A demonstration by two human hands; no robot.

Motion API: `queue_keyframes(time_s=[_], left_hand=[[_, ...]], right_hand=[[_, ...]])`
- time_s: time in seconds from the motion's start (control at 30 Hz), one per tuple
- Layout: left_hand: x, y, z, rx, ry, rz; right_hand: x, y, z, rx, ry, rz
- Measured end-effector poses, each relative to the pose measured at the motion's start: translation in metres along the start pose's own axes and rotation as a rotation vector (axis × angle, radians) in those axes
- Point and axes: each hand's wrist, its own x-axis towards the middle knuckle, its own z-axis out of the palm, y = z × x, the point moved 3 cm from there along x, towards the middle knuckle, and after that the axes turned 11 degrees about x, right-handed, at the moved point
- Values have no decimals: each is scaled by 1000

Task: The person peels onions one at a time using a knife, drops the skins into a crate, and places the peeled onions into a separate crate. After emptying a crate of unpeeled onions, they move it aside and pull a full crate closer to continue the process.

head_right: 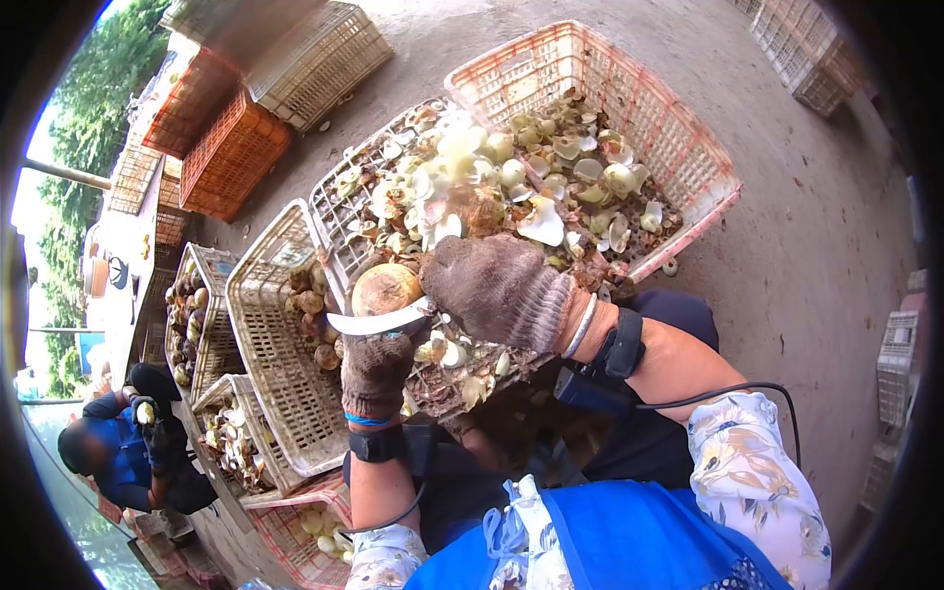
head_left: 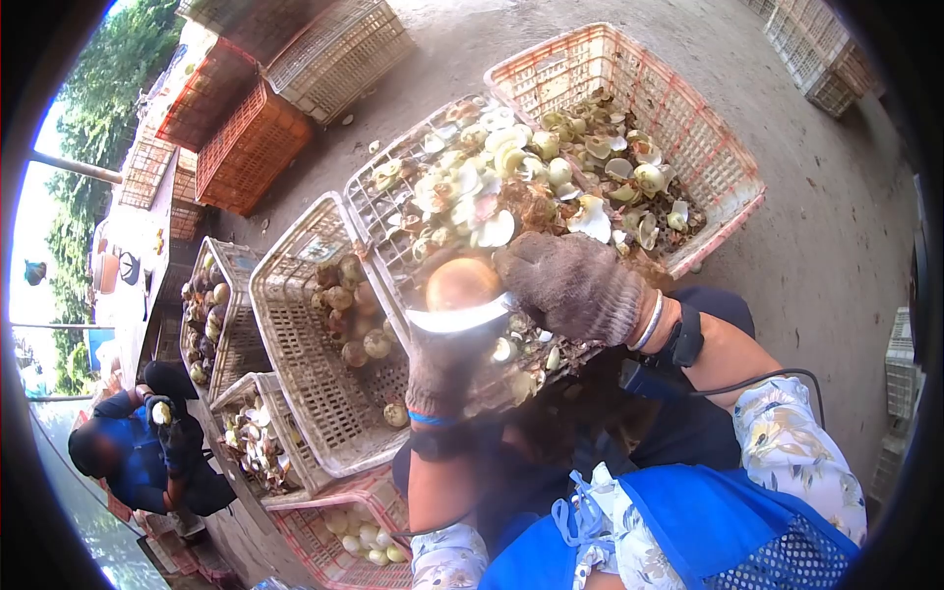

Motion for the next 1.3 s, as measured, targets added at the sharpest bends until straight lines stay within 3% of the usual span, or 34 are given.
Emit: queue_keyframes(time_s=[0.07,0.2,0.27,0.4,0.47,0.5,0.57,0.6,0.67,0.73,0.8,0.87,0.9,1.0,1.03,1.13,1.17,1.2,1.27,1.3], left_hand=[[-6,-4,5,357,0,258],[-1,6,-3,314,169,463],[5,12,-12,-444,6,-142],[4,12,-14,-308,28,-56],[-3,2,-3,-627,-172,-315],[-6,1,-2,-627,-170,-318],[-13,0,1,-1090,-210,-339],[-17,5,0,-893,-138,-211],[-2,6,1,-400,-180,62],[3,19,-8,-1057,-181,-364],[4,12,-6,-1045,-170,-316],[7,16,-9,-930,-139,-351],[5,11,-5,-764,-193,-337],[1,6,-4,-769,-117,-286],[-1,-1,0,-532,-204,-183],[-7,-3,4,-276,-246,-16],[-7,-8,9,-473,-281,-194],[-4,4,8,-475,-284,-190],[4,28,-6,-1107,-101,-399],[2,28,-7,-1071,-135,-449]], right_hand=[[0,6,4,10,-12,-35],[0,1,3,-53,45,-119],[0,6,10,-18,11,-112],[0,9,16,4,-10,-117],[-1,20,27,22,-1,-120],[-1,25,30,41,6,-126],[2,43,22,20,44,-98],[2,49,18,-5,83,-77],[-2,50,22,-26,26,11],[-3,45,23,7,177,39],[-8,32,11,56,167,40],[-10,17,7,163,49,60],[-8,15,11,101,12,-30],[-10,14,21,58,-12,-34],[-8,11,17,28,-12,-70],[-6,9,18,34,-72,-17],[-6,12,20,48,-71,-12],[-7,17,21,45,-69,-8],[-8,27,24,96,-37,-26],[-7,37,27,72,-76,40]])
